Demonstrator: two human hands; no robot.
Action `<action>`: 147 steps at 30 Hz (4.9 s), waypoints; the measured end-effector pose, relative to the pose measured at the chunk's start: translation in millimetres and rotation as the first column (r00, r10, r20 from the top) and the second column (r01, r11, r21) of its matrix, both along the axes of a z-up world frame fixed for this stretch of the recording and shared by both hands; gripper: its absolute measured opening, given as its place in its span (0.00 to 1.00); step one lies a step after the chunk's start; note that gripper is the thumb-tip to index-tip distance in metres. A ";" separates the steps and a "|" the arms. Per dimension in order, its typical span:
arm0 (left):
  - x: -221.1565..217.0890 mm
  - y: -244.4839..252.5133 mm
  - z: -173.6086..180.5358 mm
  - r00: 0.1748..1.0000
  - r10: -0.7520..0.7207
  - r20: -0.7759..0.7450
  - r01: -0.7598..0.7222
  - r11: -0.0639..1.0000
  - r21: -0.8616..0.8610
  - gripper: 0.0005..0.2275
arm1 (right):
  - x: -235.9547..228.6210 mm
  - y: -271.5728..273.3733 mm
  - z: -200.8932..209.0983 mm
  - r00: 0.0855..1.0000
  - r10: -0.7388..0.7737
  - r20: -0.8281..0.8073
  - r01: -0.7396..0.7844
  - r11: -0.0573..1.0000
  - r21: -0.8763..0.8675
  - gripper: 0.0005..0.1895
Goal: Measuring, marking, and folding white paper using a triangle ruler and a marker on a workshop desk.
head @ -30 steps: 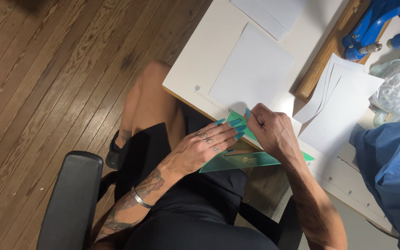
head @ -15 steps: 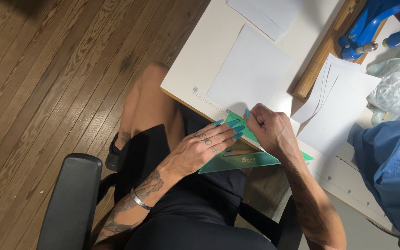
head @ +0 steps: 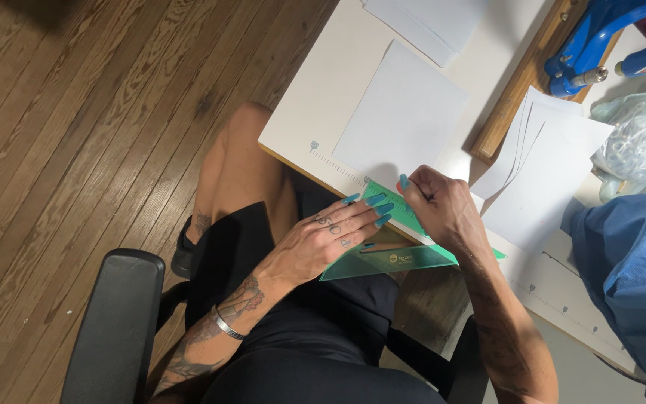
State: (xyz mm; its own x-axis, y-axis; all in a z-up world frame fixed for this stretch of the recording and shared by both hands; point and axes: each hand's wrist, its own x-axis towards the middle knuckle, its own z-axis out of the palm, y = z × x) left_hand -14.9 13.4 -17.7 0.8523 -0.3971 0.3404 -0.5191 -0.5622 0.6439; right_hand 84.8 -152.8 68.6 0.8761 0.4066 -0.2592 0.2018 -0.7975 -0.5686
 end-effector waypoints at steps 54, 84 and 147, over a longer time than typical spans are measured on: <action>-1.8 1.3 -2.8 1.000 -0.009 0.010 0.008 0.999 0.053 0.15 | 0.4 11.8 7.0 0.994 -0.068 -0.084 0.056 0.989 -0.136 0.12; 0.3 21.6 -4.7 0.980 0.079 0.184 -0.086 0.996 0.033 0.14 | -10.7 -38.6 -25.9 0.957 -0.281 -0.077 0.288 0.871 0.398 0.13; 5.8 15.6 3.2 0.989 0.091 0.113 -0.083 0.994 -0.073 0.13 | 5.9 29.4 22.0 0.996 -0.029 -0.084 0.039 0.991 0.131 0.11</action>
State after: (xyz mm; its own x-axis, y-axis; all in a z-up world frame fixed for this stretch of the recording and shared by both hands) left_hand -9.1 29.0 -14.5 0.8355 -0.2961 0.4628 -0.5439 -0.5656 0.6200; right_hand 90.6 -123.4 90.6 0.8681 0.4125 -0.2761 0.1245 -0.7194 -0.6833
